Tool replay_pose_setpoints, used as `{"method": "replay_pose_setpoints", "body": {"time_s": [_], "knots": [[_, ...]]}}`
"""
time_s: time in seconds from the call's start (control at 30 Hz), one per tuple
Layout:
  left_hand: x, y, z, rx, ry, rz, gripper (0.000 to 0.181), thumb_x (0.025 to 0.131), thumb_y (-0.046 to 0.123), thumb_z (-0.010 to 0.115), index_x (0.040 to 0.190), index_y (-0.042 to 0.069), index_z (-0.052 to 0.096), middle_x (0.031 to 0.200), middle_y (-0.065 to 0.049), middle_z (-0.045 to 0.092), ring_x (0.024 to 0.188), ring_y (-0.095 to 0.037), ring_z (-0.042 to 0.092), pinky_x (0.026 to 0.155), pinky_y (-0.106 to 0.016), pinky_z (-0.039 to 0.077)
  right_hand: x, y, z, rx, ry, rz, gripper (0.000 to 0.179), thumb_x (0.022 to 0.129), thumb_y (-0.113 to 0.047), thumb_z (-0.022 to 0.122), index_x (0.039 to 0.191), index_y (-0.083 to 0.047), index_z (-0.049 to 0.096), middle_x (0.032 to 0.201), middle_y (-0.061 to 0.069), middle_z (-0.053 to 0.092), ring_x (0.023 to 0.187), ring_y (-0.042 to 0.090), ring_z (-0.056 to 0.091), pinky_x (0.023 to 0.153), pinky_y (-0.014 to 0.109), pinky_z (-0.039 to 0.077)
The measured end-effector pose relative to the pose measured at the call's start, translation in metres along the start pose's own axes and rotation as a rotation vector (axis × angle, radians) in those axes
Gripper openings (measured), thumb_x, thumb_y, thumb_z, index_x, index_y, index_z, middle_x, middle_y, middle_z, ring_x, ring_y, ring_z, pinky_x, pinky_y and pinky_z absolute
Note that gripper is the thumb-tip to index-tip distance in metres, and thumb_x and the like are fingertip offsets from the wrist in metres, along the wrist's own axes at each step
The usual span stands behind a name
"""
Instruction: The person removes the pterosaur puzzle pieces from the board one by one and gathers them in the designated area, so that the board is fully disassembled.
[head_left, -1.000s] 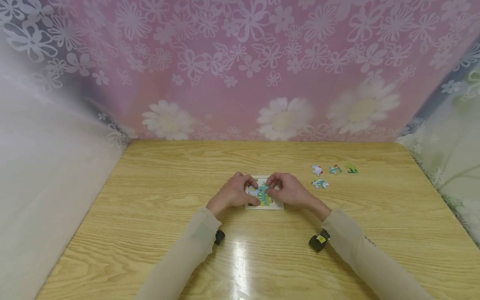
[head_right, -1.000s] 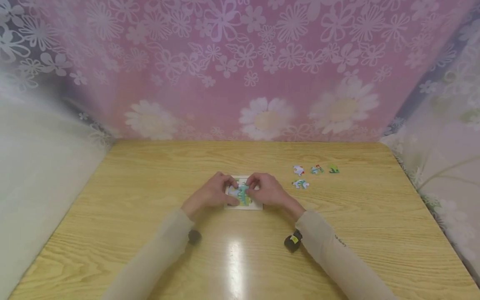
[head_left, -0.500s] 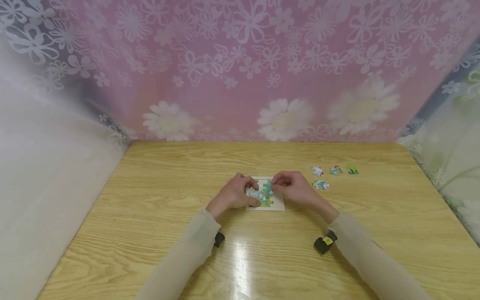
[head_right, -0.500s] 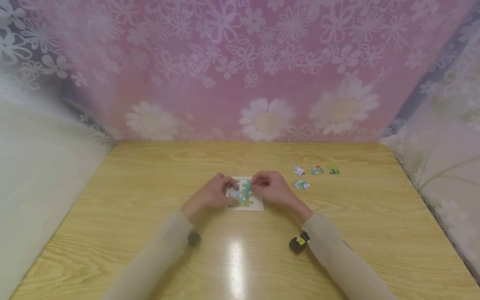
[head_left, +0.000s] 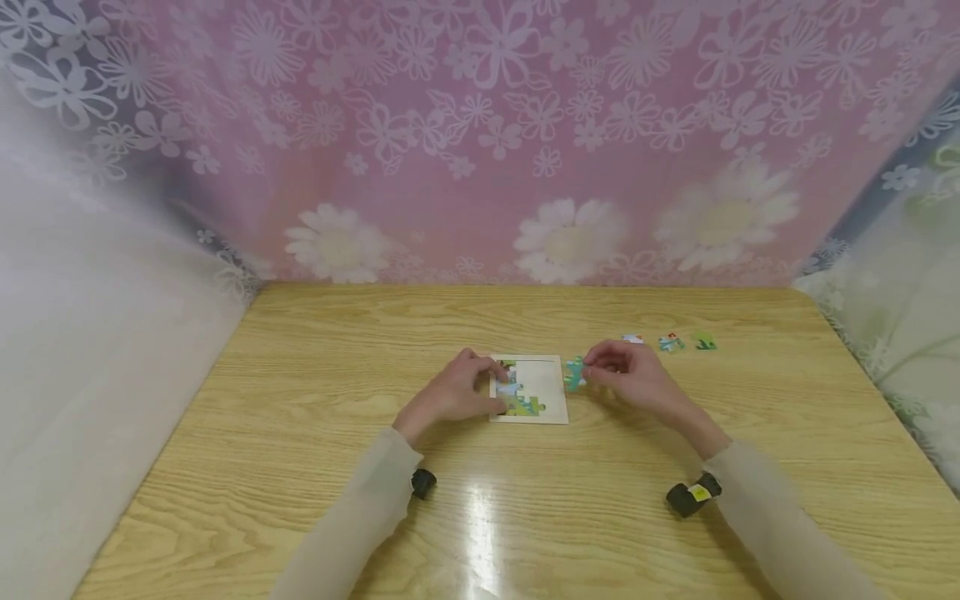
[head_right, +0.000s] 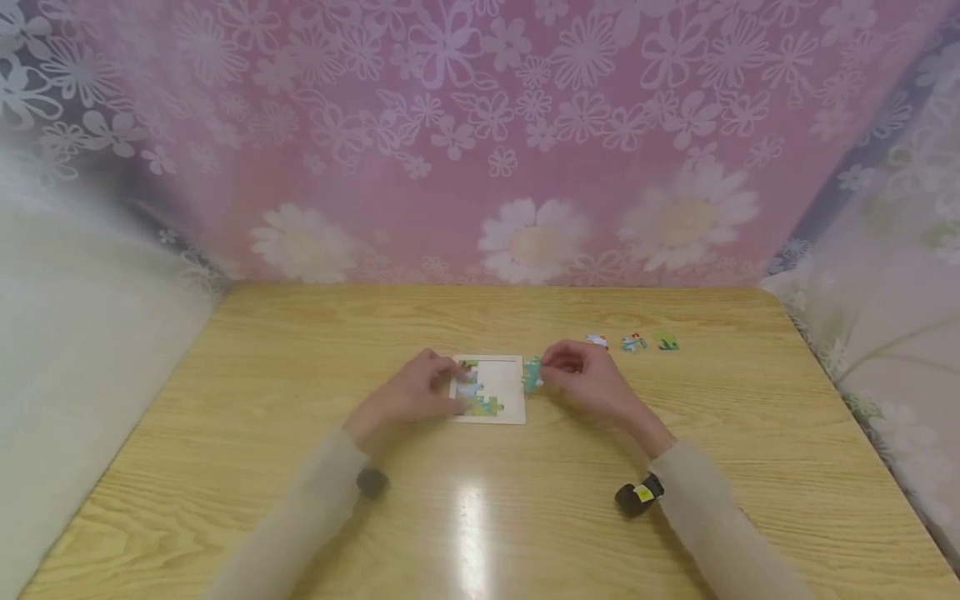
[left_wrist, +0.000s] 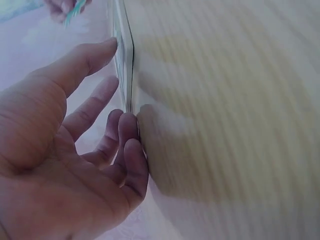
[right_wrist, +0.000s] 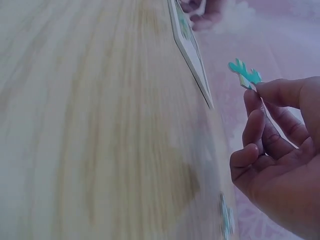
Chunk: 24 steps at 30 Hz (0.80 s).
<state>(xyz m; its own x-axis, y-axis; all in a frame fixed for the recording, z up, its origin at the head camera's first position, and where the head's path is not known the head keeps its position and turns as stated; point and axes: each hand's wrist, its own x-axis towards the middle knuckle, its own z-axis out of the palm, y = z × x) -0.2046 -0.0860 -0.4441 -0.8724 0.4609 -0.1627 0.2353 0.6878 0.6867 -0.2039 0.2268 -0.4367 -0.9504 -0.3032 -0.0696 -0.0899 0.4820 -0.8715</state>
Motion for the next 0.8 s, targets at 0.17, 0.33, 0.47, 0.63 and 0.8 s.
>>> {"method": "replay_pose_setpoints", "body": {"time_s": [0.17, 0.33, 0.47, 0.63, 0.8], "knots": [[-0.007, 0.003, -0.006, -0.015, -0.031, -0.011, 0.033, 0.089, 0.028, 0.081, 0.119, 0.022, 0.068, 0.108, -0.005, 0.047, 0.095, -0.020, 0.042, 0.084, -0.038, 0.039, -0.012, 0.002, -0.017, -0.034, 0.026, -0.002, 0.026, 0.099, -0.030, 0.069, 0.113, -0.007, 0.068, 0.104, 0.014, 0.070, 0.085, 0.023, 0.066, 0.069, 0.033, 0.052], [-0.009, 0.006, -0.008, -0.030, -0.041, -0.011, 0.034, 0.089, 0.027, 0.082, 0.119, 0.020, 0.068, 0.111, -0.007, 0.049, 0.096, -0.020, 0.042, 0.086, -0.038, 0.039, -0.021, 0.011, -0.032, -0.054, 0.046, 0.008, 0.028, 0.100, -0.031, 0.069, 0.115, -0.007, 0.067, 0.105, 0.013, 0.071, 0.087, 0.021, 0.067, 0.069, 0.032, 0.053], [-0.008, 0.003, -0.007, -0.037, -0.049, -0.003, 0.034, 0.089, 0.028, 0.082, 0.119, 0.021, 0.067, 0.115, -0.007, 0.050, 0.098, -0.021, 0.043, 0.087, -0.038, 0.040, -0.029, 0.018, -0.045, -0.083, 0.067, 0.020, 0.029, 0.100, -0.032, 0.068, 0.118, -0.008, 0.066, 0.106, 0.012, 0.070, 0.087, 0.019, 0.067, 0.067, 0.033, 0.053], [-0.007, 0.001, -0.007, -0.044, -0.064, 0.021, 0.033, 0.090, 0.027, 0.081, 0.120, 0.021, 0.067, 0.119, -0.009, 0.050, 0.099, -0.022, 0.044, 0.088, -0.040, 0.042, -0.039, 0.028, -0.063, -0.142, 0.104, 0.014, 0.028, 0.101, -0.031, 0.066, 0.118, -0.008, 0.066, 0.103, 0.012, 0.072, 0.084, 0.018, 0.067, 0.064, 0.032, 0.052], [-0.006, 0.004, -0.009, -0.039, -0.086, 0.020, 0.032, 0.091, 0.025, 0.079, 0.121, 0.022, 0.068, 0.120, -0.009, 0.049, 0.100, -0.022, 0.044, 0.089, -0.039, 0.043, -0.047, 0.039, -0.079, -0.197, 0.143, 0.019, 0.027, 0.103, -0.030, 0.064, 0.117, -0.008, 0.066, 0.100, 0.010, 0.072, 0.082, 0.016, 0.067, 0.063, 0.032, 0.052]]}}
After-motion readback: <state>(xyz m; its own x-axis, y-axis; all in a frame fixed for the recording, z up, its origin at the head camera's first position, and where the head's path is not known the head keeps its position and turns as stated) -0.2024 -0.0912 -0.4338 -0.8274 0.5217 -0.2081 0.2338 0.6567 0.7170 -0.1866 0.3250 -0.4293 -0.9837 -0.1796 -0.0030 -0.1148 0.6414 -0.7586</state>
